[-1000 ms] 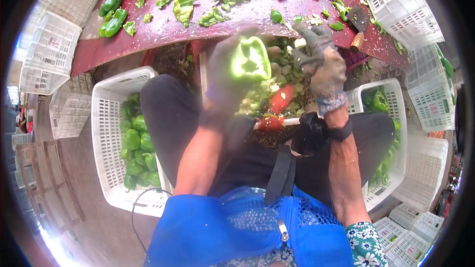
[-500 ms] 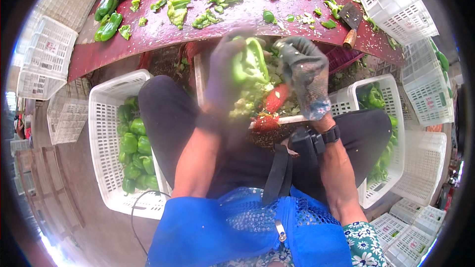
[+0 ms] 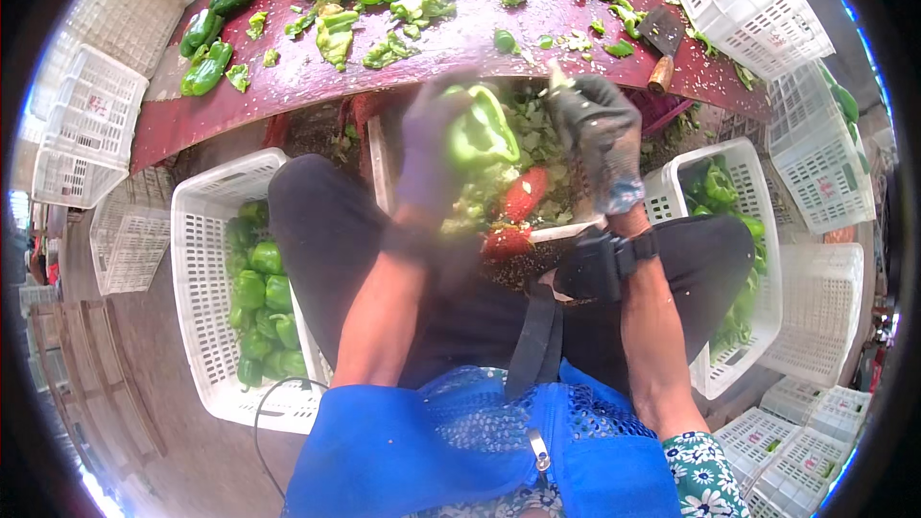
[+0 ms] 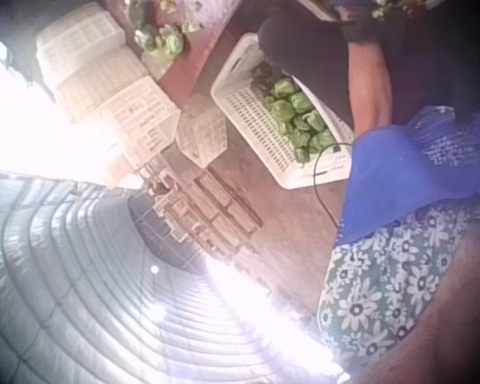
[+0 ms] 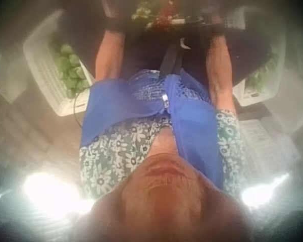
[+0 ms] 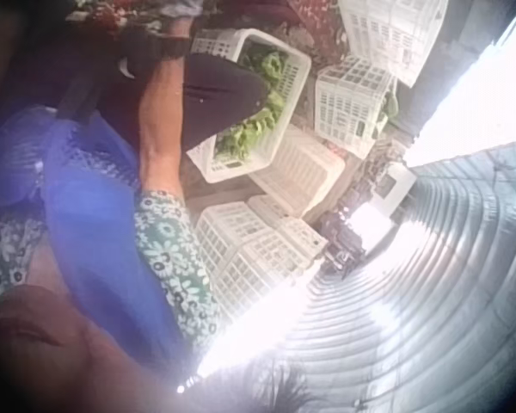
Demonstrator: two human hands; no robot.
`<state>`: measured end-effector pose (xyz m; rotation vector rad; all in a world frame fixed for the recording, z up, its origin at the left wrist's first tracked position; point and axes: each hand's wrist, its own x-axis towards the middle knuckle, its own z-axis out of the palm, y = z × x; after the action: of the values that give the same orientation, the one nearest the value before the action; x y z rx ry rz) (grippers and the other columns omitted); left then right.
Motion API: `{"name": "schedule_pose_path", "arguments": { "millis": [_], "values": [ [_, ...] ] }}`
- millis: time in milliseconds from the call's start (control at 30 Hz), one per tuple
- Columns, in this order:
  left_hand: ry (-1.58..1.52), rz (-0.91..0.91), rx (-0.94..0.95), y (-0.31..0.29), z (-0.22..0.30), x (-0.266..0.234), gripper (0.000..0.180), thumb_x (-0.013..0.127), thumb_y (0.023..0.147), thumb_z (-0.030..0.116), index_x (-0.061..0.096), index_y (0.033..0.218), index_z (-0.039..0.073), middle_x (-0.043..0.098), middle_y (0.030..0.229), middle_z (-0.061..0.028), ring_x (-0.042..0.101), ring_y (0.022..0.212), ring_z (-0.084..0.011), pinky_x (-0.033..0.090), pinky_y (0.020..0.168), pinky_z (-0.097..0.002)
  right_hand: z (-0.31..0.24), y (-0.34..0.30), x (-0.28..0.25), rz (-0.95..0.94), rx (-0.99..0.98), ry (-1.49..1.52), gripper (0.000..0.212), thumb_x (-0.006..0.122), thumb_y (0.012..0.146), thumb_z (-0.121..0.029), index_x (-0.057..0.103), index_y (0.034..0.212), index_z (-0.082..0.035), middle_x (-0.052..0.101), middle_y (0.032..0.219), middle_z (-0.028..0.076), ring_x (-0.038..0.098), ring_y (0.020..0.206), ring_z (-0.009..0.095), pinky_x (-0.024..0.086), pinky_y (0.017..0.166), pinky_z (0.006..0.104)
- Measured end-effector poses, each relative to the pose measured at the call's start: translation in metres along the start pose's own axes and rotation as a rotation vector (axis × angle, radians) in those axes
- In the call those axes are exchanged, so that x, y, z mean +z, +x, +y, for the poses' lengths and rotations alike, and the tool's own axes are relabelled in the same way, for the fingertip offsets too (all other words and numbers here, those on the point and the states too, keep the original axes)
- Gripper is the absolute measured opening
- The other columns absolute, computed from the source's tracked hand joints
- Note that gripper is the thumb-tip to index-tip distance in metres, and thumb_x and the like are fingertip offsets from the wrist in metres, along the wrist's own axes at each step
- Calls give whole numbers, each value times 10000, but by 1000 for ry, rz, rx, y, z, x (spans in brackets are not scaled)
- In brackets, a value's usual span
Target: Cleaning and chopping green peppers at a processing table with a cleaver.
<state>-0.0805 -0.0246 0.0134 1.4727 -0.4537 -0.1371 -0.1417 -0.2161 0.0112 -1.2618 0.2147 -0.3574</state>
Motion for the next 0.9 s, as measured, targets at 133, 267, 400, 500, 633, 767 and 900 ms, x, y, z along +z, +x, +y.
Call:
{"name": "schedule_pose_path", "arguments": {
  "millis": [133, 267, 400, 500, 633, 767, 900],
  "values": [
    [-199, 73, 92, 7, 7, -3, 373, 470, 905, 143, 549, 1235, -12, 631, 1110, -117, 644, 961, -181, 552, 815, -280, -10, -4, 13, -113, -82, -951, 517, 604, 970, -293, 474, 1385, -12, 648, 1125, 114, 630, 989, 151, 557, 772, 277],
    [-247, 62, 89, 7, 40, 28, 376, 461, 908, 113, 544, 1254, -6, 628, 1131, -119, 636, 968, -185, 534, 838, -308, 49, -25, 8, -273, -14, 122, 409, 589, 947, -215, 533, 1294, -5, 628, 1134, 113, 629, 975, 175, 551, 816, 296],
    [433, 115, 433, 12, 19, 18, 362, 485, 958, 127, 539, 1291, -4, 566, 1289, -142, 530, 1204, -228, 437, 993, -332, -31, -60, 54, -205, 26, 300, 323, 584, 933, -78, 568, 1248, -9, 599, 1213, 119, 609, 1048, 224, 532, 862, 273],
    [-42, 281, 134, 4, 40, 40, 474, 382, 1035, 341, 489, 1363, 16, 528, 1341, -105, 494, 1241, -194, 406, 1023, -312, -45, -32, 27, -305, -236, -214, 370, 556, 947, -104, 542, 1311, -42, 620, 1199, 141, 612, 1047, 226, 522, 837, 287],
    [-374, 101, -296, 7, 33, 87, 635, 333, 1021, 521, 410, 1435, 46, 490, 1350, -135, 474, 1224, -230, 427, 994, -375, -6, -37, 12, 26, -588, -824, 410, 610, 899, -55, 577, 1305, -97, 648, 1160, 158, 630, 1058, 254, 519, 860, 319],
    [-371, -127, -371, 20, 28, 58, 585, 376, 1019, 495, 458, 1391, 52, 557, 1219, -113, 521, 1154, -213, 466, 931, -356, -64, -27, -110, 72, -200, -882, 402, 656, 885, -152, 602, 1283, -142, 656, 1171, 159, 677, 910, 242, 558, 796, 356],
    [-297, -26, -352, 25, 8, 49, 469, 430, 1009, 453, 576, 1206, 53, 622, 1033, -78, 621, 977, -179, 519, 838, -317, -162, 1, -169, 94, -55, -1950, 361, 760, 787, -296, 704, 1094, -116, 692, 861, 160, 677, 763, 302, 552, 728, 413]
  ]
}}
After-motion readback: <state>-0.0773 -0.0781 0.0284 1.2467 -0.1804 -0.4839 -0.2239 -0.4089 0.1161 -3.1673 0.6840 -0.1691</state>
